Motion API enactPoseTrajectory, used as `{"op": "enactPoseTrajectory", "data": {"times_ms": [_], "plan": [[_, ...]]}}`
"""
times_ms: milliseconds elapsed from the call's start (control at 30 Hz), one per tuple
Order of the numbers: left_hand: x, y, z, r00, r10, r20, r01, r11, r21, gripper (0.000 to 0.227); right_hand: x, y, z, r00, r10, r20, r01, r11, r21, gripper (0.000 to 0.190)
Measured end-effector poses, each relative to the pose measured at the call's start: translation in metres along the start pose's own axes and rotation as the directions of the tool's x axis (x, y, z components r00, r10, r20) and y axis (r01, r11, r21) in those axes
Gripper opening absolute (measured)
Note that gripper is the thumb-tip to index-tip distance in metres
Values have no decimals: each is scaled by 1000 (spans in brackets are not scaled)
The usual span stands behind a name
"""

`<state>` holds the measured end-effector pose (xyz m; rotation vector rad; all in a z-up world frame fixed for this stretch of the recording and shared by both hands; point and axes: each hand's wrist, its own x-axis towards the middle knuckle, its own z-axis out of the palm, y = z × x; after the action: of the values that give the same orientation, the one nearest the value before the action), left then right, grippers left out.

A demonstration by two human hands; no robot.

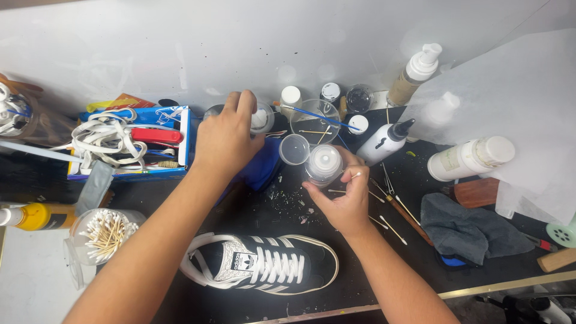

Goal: The person cleans the white rubber sole of a black sneaker using a cotton swab dipped in a liquid solution. They systematically scrub the textured tread pattern of the sole, repeatedly dipping the swab into a small container of liquid to maintain saturation. The person handles the shoe and the cleaning tools with both hands, focusing on the bottom surface of the footwear.

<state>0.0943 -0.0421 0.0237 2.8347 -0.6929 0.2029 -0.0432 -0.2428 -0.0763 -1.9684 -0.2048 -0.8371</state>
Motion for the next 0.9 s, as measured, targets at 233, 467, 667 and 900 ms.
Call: {"op": "enactPoseTrajectory", "data": {"times_ms": [233, 467, 667, 900], "plan": [[-47, 10, -36, 977, 181, -115, -197, 970, -141, 46, -1, 2, 4, 1000, 5, -17, -5, 1000, 2, 69], [-66, 23, -35, 937, 325, -129, -340, 932, -126, 27, -2, 3, 2, 1000, 29, 7, -29, 1000, 2, 69], [-69, 18, -16, 930, 365, 48, -353, 920, -173, 25, 1, -2, 1, 1000, 20, 13, -20, 1000, 17, 69], [-72, 17, -11, 941, 338, -25, -326, 883, -337, 24, -6, -16, -7, 973, -215, -82, 202, 969, -145, 63]]}}
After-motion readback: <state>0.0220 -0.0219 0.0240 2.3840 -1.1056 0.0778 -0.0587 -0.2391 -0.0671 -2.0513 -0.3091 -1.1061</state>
